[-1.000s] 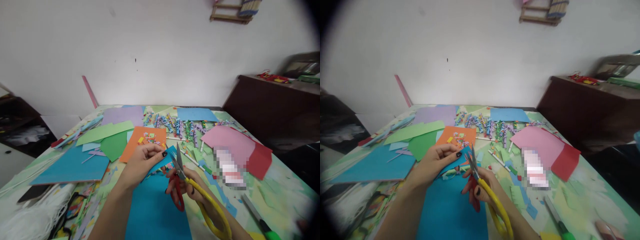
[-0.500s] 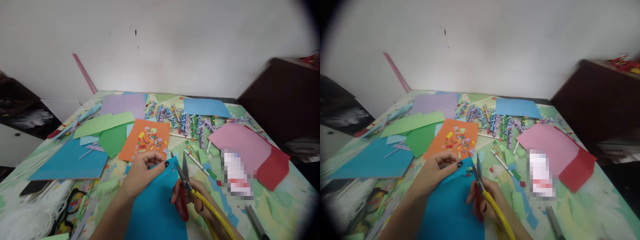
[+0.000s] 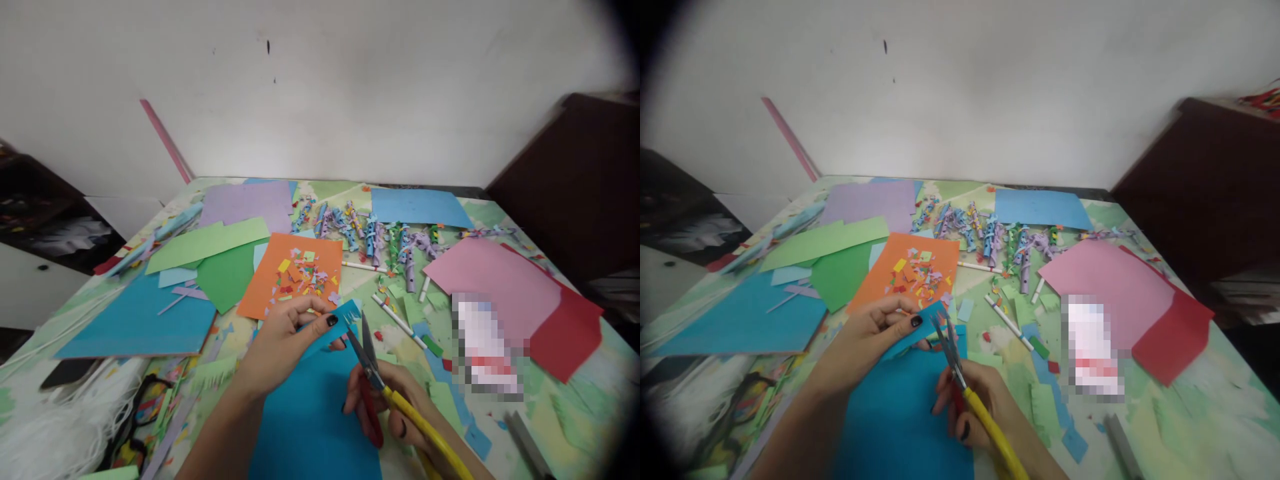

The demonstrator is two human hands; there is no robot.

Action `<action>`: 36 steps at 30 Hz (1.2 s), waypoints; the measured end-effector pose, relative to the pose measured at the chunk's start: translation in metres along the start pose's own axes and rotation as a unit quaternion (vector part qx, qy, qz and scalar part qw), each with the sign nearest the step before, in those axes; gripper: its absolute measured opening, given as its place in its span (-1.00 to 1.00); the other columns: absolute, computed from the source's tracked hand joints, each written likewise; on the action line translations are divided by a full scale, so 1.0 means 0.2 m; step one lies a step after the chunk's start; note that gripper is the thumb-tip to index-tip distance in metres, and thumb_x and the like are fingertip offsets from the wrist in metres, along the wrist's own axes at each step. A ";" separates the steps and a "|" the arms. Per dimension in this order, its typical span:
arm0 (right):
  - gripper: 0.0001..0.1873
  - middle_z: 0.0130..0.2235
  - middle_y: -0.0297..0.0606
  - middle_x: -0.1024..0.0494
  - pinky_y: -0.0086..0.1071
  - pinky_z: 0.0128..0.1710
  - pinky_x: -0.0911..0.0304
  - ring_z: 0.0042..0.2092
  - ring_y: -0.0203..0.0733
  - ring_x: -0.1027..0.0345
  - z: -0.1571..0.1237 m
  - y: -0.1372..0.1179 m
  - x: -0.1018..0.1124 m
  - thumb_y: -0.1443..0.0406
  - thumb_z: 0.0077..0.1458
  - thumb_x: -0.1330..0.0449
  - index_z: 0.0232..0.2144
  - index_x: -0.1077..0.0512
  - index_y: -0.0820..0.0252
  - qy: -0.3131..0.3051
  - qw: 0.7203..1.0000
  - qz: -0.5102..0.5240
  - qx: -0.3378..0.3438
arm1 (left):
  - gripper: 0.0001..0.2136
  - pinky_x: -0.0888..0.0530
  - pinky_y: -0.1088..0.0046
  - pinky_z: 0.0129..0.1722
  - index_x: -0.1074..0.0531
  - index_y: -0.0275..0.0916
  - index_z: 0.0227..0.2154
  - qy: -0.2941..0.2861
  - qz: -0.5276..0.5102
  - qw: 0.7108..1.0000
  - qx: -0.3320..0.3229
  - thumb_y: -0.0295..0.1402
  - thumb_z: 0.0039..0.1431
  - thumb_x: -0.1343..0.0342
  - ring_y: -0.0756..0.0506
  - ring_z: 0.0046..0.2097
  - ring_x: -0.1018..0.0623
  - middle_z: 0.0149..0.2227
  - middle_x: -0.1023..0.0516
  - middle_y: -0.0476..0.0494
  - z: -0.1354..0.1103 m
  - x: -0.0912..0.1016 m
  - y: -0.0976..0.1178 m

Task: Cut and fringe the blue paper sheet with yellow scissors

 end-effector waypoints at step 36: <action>-0.31 -0.53 -0.27 -0.49 -0.55 -0.64 -0.10 -0.62 -0.41 -0.20 -0.09 -0.13 -0.06 -0.21 -0.21 -0.31 -0.26 -0.42 0.23 0.015 0.997 -0.040 0.059 | -0.81 -0.34 0.58 -0.50 -0.46 -0.29 -0.59 0.060 0.118 0.979 -0.153 -0.31 0.03 -0.18 0.03 -0.48 -0.40 -0.55 -0.46 -0.03 -0.12 -0.09 0.14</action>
Point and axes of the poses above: each hand's wrist, its own z-axis towards the middle knuckle, its own x-axis out of the back of the hand, y = z × x, the point moved 7 cm from there along z, towards the middle knuckle
